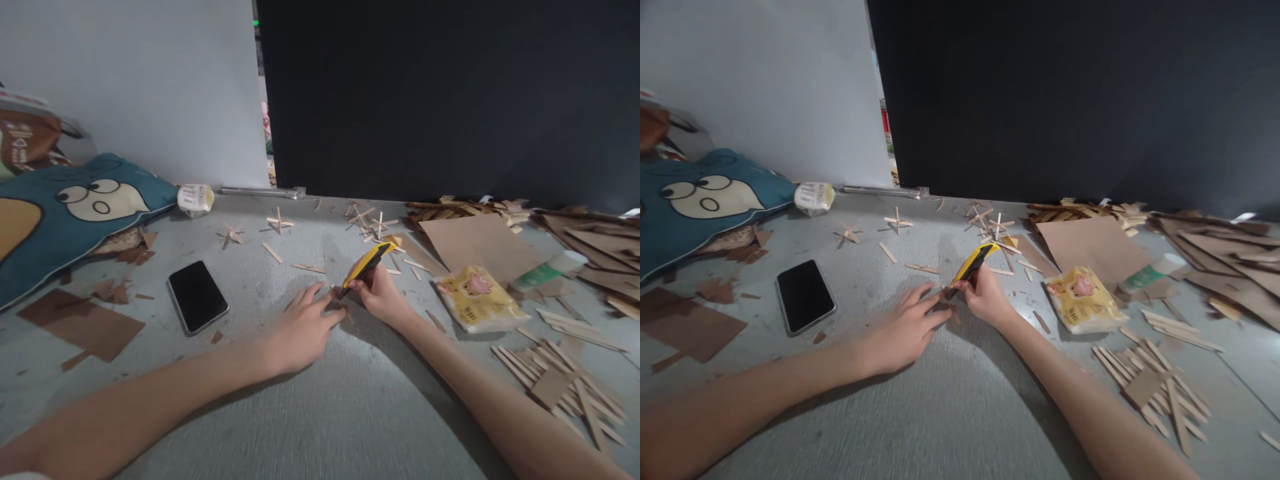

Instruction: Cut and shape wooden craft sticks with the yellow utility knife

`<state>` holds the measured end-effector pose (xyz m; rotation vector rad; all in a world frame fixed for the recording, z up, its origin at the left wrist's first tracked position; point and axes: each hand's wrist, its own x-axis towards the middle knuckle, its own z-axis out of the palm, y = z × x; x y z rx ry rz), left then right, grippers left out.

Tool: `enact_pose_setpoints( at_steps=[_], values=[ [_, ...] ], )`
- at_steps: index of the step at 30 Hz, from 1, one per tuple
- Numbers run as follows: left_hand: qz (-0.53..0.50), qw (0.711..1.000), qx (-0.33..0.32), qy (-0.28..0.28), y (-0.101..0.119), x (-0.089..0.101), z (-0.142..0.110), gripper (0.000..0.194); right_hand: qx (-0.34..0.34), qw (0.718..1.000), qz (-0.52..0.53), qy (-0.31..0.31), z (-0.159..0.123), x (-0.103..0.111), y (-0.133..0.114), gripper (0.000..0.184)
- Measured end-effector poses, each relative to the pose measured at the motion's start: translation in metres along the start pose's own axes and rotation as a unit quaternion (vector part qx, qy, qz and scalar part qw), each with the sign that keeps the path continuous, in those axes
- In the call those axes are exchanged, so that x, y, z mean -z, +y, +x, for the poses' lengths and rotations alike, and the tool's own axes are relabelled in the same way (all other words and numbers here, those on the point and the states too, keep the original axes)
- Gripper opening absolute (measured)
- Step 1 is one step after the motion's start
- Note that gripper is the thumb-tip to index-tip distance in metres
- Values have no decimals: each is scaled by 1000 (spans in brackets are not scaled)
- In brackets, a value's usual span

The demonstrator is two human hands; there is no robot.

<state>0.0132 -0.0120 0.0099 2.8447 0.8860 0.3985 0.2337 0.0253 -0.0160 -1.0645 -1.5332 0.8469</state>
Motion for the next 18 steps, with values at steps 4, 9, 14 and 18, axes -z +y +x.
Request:
enact_pose_setpoints(
  at_steps=[4, 9, 14, 18],
  values=[
    [26, 999, 24, 1, 13, -2, -3, 47, 14, 999, 0, 31, -6, -4, 3, 30],
    [30, 999, 1, -10, 13, -1, -3, 45, 10, 999, 6, 34, -4, -2, 2, 30],
    [16, 999, -34, -14, 2, 3, -1, 41, -44, 999, 25, 14, 5, 3, 1, 38],
    [20, 999, -27, -2, 4, 3, -1, 40, -76, 996, 42, 1, 6, 2, 2, 40]
  ],
)
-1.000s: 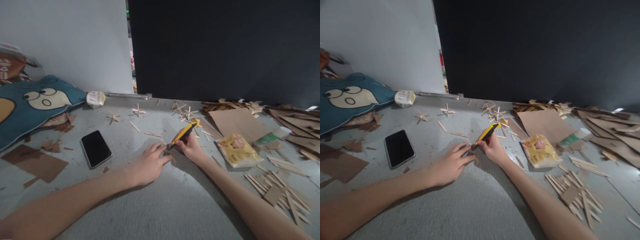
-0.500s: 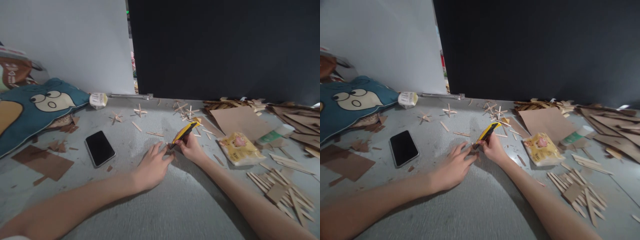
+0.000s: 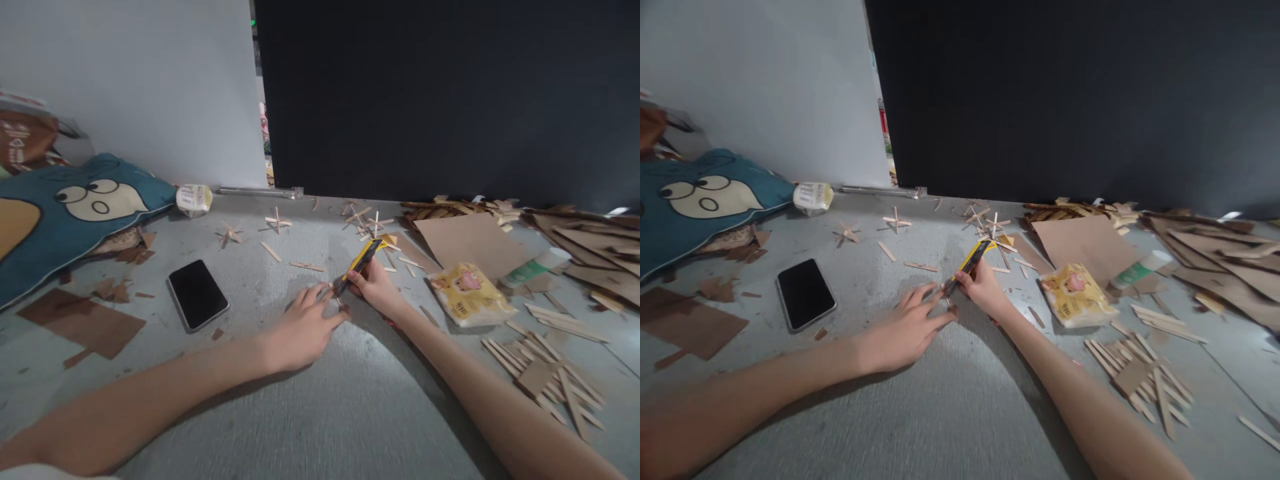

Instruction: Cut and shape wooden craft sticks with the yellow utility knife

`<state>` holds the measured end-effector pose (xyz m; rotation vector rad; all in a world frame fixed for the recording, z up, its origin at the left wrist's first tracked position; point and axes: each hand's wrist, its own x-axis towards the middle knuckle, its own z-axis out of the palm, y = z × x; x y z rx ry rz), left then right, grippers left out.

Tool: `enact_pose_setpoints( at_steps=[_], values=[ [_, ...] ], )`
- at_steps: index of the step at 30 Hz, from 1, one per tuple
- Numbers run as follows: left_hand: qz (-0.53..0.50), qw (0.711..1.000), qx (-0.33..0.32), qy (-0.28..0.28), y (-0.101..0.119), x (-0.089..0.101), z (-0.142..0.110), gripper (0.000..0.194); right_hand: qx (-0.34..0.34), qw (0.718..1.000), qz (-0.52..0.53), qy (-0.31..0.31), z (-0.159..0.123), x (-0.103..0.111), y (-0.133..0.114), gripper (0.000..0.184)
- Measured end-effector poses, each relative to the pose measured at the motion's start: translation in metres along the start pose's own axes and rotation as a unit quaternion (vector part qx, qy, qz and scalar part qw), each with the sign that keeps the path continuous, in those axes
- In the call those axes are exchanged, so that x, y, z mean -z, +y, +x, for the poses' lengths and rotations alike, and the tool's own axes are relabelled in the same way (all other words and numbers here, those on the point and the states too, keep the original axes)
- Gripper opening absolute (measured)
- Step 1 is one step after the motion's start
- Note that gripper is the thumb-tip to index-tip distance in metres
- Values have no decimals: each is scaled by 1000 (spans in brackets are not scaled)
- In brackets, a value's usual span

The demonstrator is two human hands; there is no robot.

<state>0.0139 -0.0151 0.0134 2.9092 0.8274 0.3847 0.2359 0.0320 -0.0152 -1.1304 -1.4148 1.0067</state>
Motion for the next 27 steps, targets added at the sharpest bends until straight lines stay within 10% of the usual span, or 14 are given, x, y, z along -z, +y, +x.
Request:
enact_pose_setpoints(
  at_steps=[27],
  values=[
    [65, 997, -13, -47, 4, 5, 2, 40, -61, 998, 10, 13, -7, -4, -7, 46]
  ],
)
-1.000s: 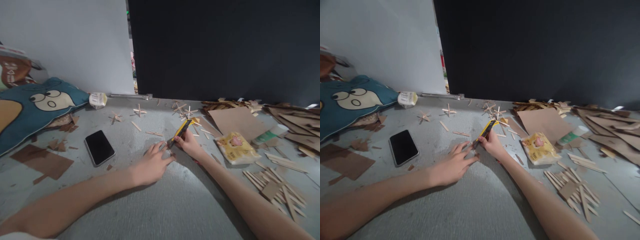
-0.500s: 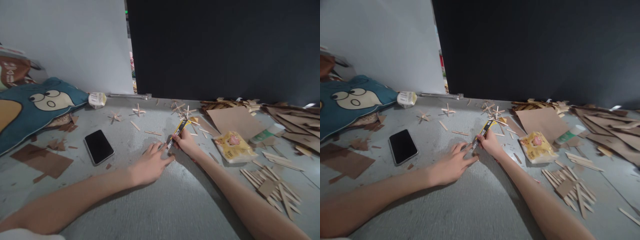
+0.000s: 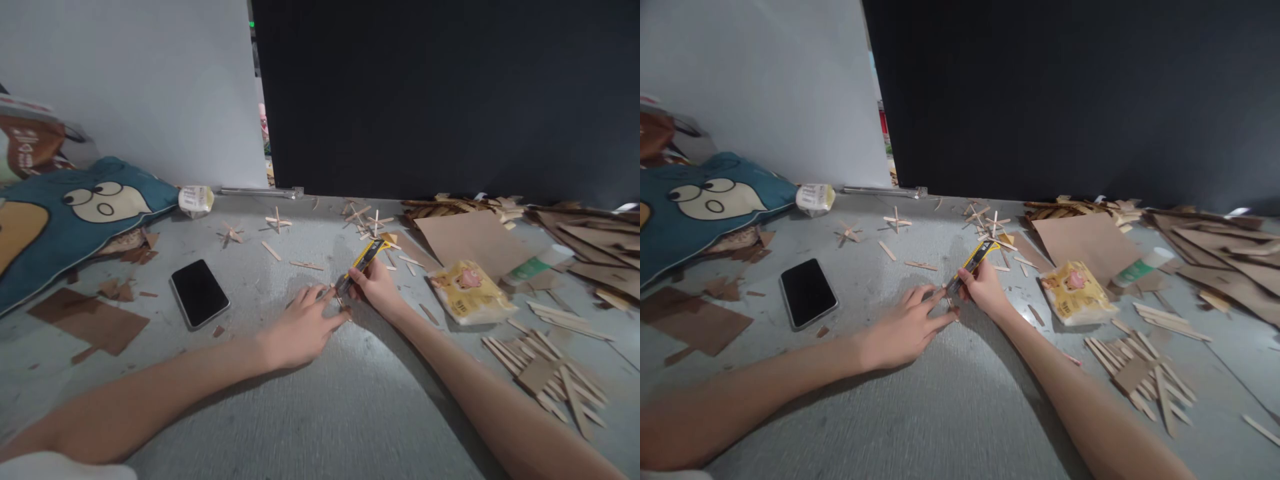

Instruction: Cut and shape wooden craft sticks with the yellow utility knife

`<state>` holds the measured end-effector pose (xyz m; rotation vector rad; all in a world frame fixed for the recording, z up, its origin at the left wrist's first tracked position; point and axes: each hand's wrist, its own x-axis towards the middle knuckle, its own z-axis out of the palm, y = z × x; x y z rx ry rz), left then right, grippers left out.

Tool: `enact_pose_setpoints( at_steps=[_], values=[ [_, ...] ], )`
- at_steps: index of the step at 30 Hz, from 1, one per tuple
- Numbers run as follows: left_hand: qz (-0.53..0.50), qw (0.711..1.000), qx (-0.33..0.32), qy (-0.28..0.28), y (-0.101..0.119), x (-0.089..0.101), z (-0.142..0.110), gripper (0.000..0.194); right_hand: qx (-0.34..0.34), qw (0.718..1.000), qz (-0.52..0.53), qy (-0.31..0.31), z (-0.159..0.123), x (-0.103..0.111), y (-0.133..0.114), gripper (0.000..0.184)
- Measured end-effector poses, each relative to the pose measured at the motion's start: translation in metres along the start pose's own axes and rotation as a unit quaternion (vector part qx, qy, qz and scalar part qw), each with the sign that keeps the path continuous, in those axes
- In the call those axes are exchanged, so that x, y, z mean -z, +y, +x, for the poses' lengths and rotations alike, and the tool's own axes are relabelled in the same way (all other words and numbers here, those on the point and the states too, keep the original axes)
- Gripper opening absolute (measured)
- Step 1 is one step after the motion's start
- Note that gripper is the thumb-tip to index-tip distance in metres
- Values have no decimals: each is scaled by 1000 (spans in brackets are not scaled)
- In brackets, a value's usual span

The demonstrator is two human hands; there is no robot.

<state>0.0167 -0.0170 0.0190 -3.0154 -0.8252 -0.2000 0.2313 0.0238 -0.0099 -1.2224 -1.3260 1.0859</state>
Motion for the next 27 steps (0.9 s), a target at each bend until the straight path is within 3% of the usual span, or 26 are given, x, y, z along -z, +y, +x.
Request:
enact_pose_setpoints(
  at_steps=[14, 22, 27],
  values=[
    [20, 1000, -8, 5, 0, 0, 0, 40, 30, 999, -14, -26, 0, 3, 10, 47],
    [11, 1000, -11, 12, 1, -1, -2, 42, 101, 992, -65, -22, -1, 3, 17, 32],
    [10, 1000, -5, 7, 2, -1, -2, 39, 99, 994, -46, -24, -5, 1, 17, 32]
  ],
)
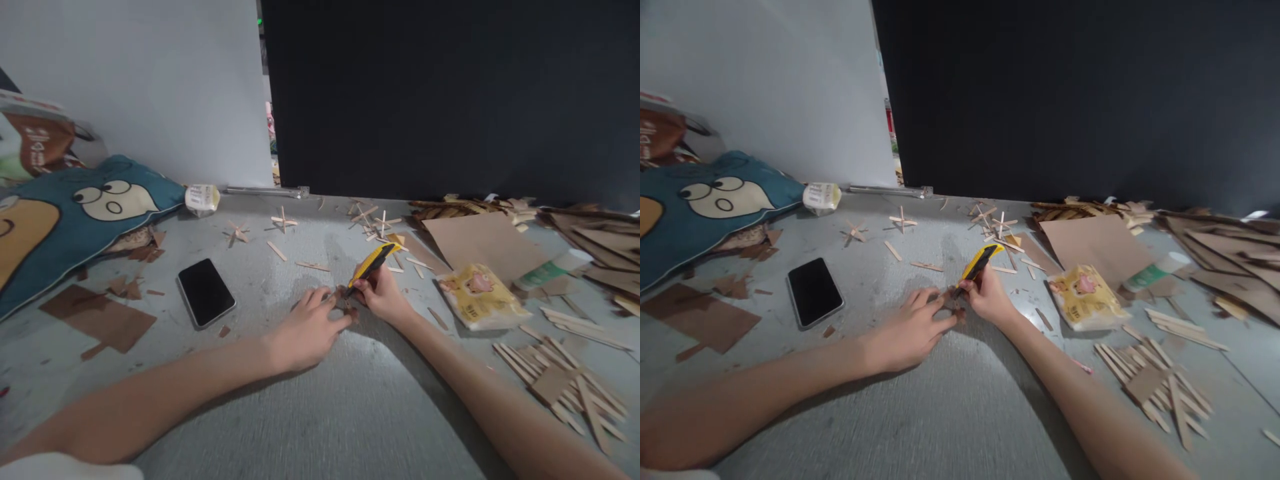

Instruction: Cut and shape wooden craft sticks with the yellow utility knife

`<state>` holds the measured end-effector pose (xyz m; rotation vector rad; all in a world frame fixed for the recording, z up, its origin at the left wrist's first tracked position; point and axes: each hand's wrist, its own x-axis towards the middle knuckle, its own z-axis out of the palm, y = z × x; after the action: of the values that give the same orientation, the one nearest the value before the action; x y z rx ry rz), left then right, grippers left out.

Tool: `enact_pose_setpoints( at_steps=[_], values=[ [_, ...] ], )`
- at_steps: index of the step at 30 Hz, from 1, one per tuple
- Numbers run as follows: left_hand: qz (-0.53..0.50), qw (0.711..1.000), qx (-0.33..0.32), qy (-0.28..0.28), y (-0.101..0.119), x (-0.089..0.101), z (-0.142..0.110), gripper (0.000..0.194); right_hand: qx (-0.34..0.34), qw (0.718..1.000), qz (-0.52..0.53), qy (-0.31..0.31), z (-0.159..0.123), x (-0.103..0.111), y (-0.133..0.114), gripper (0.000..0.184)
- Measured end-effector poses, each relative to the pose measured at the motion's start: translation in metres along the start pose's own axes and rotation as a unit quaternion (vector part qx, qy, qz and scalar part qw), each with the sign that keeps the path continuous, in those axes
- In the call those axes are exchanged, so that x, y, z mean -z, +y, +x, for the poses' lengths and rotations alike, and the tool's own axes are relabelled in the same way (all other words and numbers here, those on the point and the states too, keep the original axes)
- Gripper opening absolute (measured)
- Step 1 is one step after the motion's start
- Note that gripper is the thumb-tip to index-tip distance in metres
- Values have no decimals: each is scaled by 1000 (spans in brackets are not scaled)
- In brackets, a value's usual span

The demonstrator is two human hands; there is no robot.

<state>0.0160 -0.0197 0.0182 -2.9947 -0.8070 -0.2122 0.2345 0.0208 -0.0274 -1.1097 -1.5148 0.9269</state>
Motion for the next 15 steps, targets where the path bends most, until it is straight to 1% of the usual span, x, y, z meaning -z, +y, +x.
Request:
enact_pose_setpoints(
  at_steps=[3, 7, 12, 15],
  values=[
    [-14, 1000, 5, 4, 0, -1, 0, 39, -31, 999, 22, 12, 3, 0, 0, 37],
    [-32, 999, 15, 10, 1, -2, 0, 40, -72, 997, 41, -9, 9, 1, -2, 40],
    [-30, 999, 18, 2, 1, -1, 0, 39, -120, 993, 21, 2, 11, -1, -8, 39],
    [-19, 1000, 13, -1, 1, -2, 0, 39, -127, 992, 9, 8, 11, -2, -12, 37]
  ],
)
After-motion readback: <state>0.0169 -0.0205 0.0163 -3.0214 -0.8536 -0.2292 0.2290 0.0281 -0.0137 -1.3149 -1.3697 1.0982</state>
